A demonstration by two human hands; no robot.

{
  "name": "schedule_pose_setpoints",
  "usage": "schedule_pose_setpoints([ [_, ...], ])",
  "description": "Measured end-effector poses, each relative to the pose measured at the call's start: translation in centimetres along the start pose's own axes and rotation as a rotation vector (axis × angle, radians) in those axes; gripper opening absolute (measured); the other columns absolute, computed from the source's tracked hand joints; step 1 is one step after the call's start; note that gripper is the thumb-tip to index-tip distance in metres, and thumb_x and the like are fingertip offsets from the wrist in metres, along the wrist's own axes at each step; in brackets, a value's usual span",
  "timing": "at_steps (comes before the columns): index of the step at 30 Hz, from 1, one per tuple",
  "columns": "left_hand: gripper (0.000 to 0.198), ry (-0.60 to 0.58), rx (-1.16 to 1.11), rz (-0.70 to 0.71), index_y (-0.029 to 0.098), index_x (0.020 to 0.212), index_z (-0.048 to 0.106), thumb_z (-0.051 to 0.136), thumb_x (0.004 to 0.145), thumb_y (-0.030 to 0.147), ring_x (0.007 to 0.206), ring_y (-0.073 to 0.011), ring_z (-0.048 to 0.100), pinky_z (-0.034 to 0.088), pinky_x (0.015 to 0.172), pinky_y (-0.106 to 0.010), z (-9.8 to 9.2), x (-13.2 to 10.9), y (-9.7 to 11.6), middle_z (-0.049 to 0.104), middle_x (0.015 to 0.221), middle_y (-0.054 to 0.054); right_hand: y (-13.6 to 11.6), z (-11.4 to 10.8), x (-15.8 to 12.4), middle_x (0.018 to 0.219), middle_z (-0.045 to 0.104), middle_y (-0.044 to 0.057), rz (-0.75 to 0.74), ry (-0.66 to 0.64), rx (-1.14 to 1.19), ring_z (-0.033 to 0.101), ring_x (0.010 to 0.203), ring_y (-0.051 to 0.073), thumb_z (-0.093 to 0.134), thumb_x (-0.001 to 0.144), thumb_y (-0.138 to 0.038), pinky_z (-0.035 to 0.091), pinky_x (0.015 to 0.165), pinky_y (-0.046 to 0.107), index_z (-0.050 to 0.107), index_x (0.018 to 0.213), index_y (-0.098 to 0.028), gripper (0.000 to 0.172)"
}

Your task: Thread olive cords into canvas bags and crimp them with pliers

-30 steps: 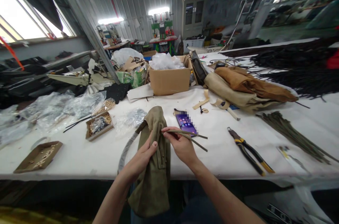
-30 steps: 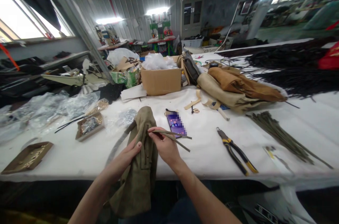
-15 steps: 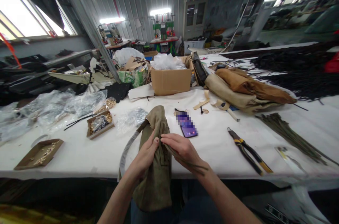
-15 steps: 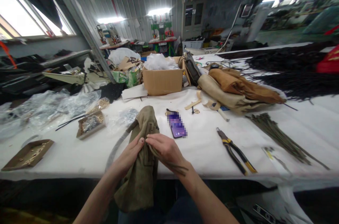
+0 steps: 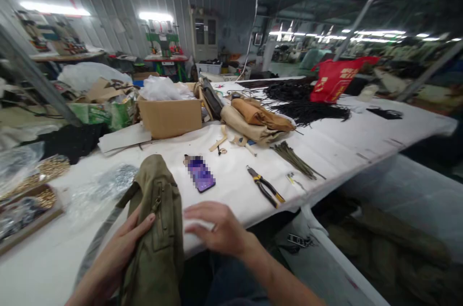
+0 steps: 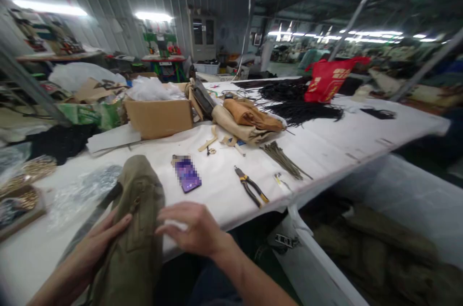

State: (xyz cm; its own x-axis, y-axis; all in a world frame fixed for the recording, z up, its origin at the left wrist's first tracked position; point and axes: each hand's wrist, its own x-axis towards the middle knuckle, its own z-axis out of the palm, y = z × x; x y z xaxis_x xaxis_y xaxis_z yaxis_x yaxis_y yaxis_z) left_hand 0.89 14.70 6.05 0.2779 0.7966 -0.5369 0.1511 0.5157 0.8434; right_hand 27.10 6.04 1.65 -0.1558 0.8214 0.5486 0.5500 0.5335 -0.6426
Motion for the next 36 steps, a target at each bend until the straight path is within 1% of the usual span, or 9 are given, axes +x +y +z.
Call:
schedule_pose_setpoints([
  [3,0.087,0.028,-0.038,-0.045,0.038,0.161,0.056,0.09,0.082,0.054,0.134,-0.0331,0.072,0.062,0.11,-0.044,-0.2,0.3,0.0,0.067,0.157,-0.003,4.6,-7.2,-3.4,0.131,0.072,0.018,0.632,0.28,-0.563,0.065,0.129,0.038,0.085,0.095,-0.034,0.049,0.116,0.053,0.072,0.134,-0.022,0.042],
  [5,0.089,0.05,-0.038,-0.035,0.035,0.158,0.06,0.092,0.077,0.052,0.134,-0.0361,0.071,0.062,0.111,-0.046,0.0,0.2,0.2,0.068,0.155,-0.005,7.2,-11.1,-5.4,0.127,0.069,0.024,0.939,0.245,-0.751,0.062,0.128,0.045,0.091,0.086,-0.038,0.049,0.11,0.057,0.073,0.129,-0.015,0.052],
  [9,0.088,0.044,-0.024,0.025,0.034,0.161,0.057,0.089,0.08,0.047,0.141,-0.0347,0.067,0.055,0.12,-0.047,0.6,-0.1,0.5,0.065,0.159,-0.004,9.4,-14.1,-7.3,0.118,0.069,0.02,0.986,0.196,-0.658,0.066,0.121,0.039,0.074,0.097,-0.041,0.051,0.101,0.046,0.074,0.113,-0.015,0.031],
  [12,0.079,0.009,-0.044,0.069,0.036,0.166,0.05,0.077,0.092,0.038,0.148,-0.0287,0.061,0.047,0.128,-0.045,0.8,-0.4,0.3,0.057,0.166,0.001,8.4,-11.7,-6.9,0.101,0.072,0.015,1.0,0.228,-0.496,0.072,0.096,0.032,0.056,0.106,-0.048,0.055,0.084,0.041,0.071,0.115,-0.015,0.037],
  [16,0.077,-0.039,-0.069,0.09,0.037,0.169,0.045,0.069,0.095,0.032,0.149,-0.0297,0.06,0.05,0.125,-0.047,1.5,-0.6,0.0,0.056,0.166,0.002,4.0,-3.7,-4.0,0.075,0.066,-0.001,0.947,0.236,0.23,0.059,0.057,0.02,0.078,0.09,-0.069,0.048,0.055,0.031,0.066,0.127,-0.02,0.063],
  [20,0.083,-0.1,-0.123,0.083,0.034,0.171,0.041,0.07,0.093,0.031,0.135,-0.0328,0.07,0.061,0.112,-0.046,2.1,-1.4,0.1,0.068,0.155,-0.003,-1.4,5.3,1.1,0.091,0.075,0.002,0.775,0.244,0.643,0.071,0.078,0.022,0.095,0.076,-0.058,0.058,0.071,0.032,0.069,0.112,-0.021,0.058],
  [23,0.085,-0.114,-0.191,0.103,0.032,0.171,0.041,0.071,0.092,0.028,0.123,-0.0336,0.077,0.066,0.099,-0.043,1.8,-2.0,-0.1,0.075,0.146,-0.005,-3.3,8.7,3.9,0.119,0.079,0.006,0.663,0.268,0.701,0.074,0.109,0.028,0.099,0.074,-0.052,0.061,0.096,0.036,0.07,0.123,-0.021,0.064],
  [30,0.085,-0.101,-0.264,0.086,0.028,0.17,0.045,0.078,0.091,0.031,0.125,-0.034,0.076,0.061,0.108,-0.043,1.5,-1.6,-2.7,0.075,0.144,-0.01,-1.7,7.9,3.6,0.111,0.081,0.007,0.605,0.167,0.514,0.075,0.104,0.028,0.082,0.091,-0.038,0.058,0.093,0.036,0.076,0.114,-0.019,0.031],
  [36,0.085,-0.042,-0.206,0.22,0.031,0.165,0.053,0.08,0.085,0.024,0.145,-0.0354,0.062,0.046,0.126,-0.046,3.4,0.2,-4.0,0.064,0.16,-0.005,-0.9,5.0,3.4,0.088,0.076,0.003,0.537,0.01,0.091,0.066,0.077,0.02,0.073,0.09,-0.027,0.045,0.069,0.029,0.074,0.101,-0.019,0.014],
])
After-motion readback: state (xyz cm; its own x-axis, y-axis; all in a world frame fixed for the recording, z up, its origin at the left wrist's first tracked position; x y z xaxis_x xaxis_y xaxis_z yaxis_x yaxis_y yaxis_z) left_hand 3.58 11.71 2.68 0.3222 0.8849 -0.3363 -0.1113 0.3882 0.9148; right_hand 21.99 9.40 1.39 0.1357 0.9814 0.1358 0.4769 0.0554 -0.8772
